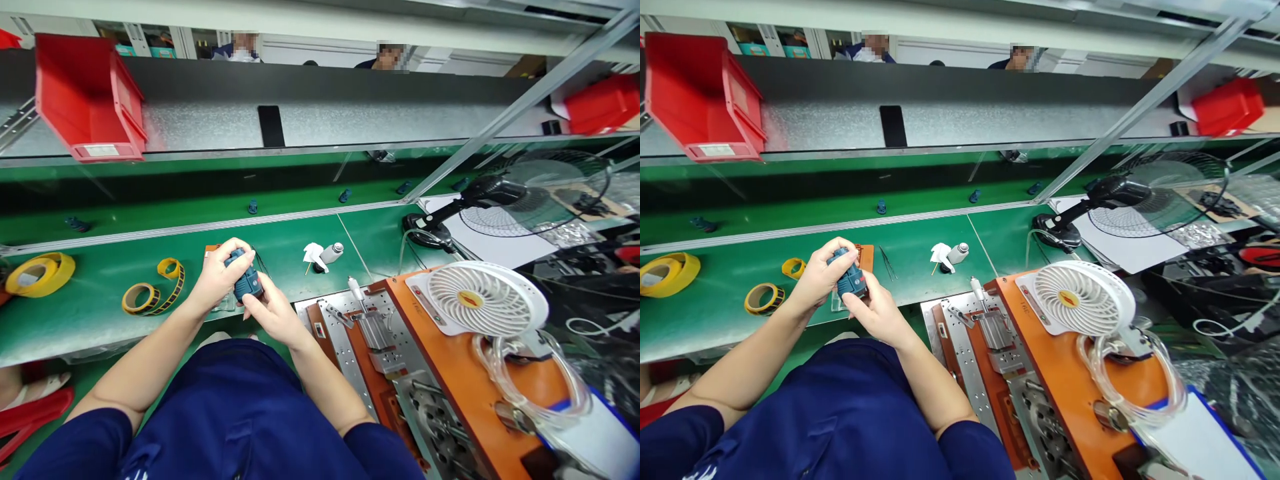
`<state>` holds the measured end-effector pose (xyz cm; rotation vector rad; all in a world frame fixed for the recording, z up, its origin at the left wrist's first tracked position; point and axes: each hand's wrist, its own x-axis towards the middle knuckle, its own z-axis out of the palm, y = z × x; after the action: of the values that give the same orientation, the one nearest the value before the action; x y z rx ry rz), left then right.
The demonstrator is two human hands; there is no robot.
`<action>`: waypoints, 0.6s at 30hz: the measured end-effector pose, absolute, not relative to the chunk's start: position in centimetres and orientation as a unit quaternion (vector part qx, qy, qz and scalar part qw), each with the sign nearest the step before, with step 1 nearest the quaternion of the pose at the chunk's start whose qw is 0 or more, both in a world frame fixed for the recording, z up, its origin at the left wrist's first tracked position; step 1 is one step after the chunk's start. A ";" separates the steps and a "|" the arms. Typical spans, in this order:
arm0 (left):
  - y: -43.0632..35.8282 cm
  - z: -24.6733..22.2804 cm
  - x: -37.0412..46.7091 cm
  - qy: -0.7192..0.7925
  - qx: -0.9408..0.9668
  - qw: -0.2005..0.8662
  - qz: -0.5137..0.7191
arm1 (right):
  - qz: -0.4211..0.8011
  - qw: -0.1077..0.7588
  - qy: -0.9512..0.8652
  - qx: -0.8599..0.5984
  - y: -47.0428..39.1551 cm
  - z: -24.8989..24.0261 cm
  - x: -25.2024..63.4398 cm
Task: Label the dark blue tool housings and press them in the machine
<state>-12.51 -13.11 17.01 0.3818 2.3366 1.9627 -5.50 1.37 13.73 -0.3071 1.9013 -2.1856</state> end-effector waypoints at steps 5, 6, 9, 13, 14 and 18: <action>-11.9 16.3 -13.2 0.719 0.116 0.099 0.678 | -0.795 0.108 0.594 -0.060 1.7 13.3 -5.2; -11.8 16.1 -13.4 0.708 0.112 0.111 0.688 | -0.804 0.099 0.584 -0.049 1.6 13.0 -5.3; -11.4 15.6 -13.9 0.661 0.085 0.143 0.731 | -0.805 0.036 0.592 -0.015 1.6 12.4 -5.7; -11.5 15.2 -14.2 0.568 0.082 0.231 0.785 | -0.737 -0.058 0.673 0.026 2.1 12.3 -6.3; -11.5 15.1 -14.4 0.548 0.089 0.263 0.789 | -0.719 -0.073 0.690 0.036 2.2 12.5 -6.4; -11.7 15.0 -15.3 0.504 0.107 0.355 0.780 | -0.665 -0.105 0.737 0.066 2.4 13.0 -6.7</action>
<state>-15.28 -11.68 14.99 0.2774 1.3015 2.0162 -6.73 2.36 13.01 0.2217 2.4838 -2.2412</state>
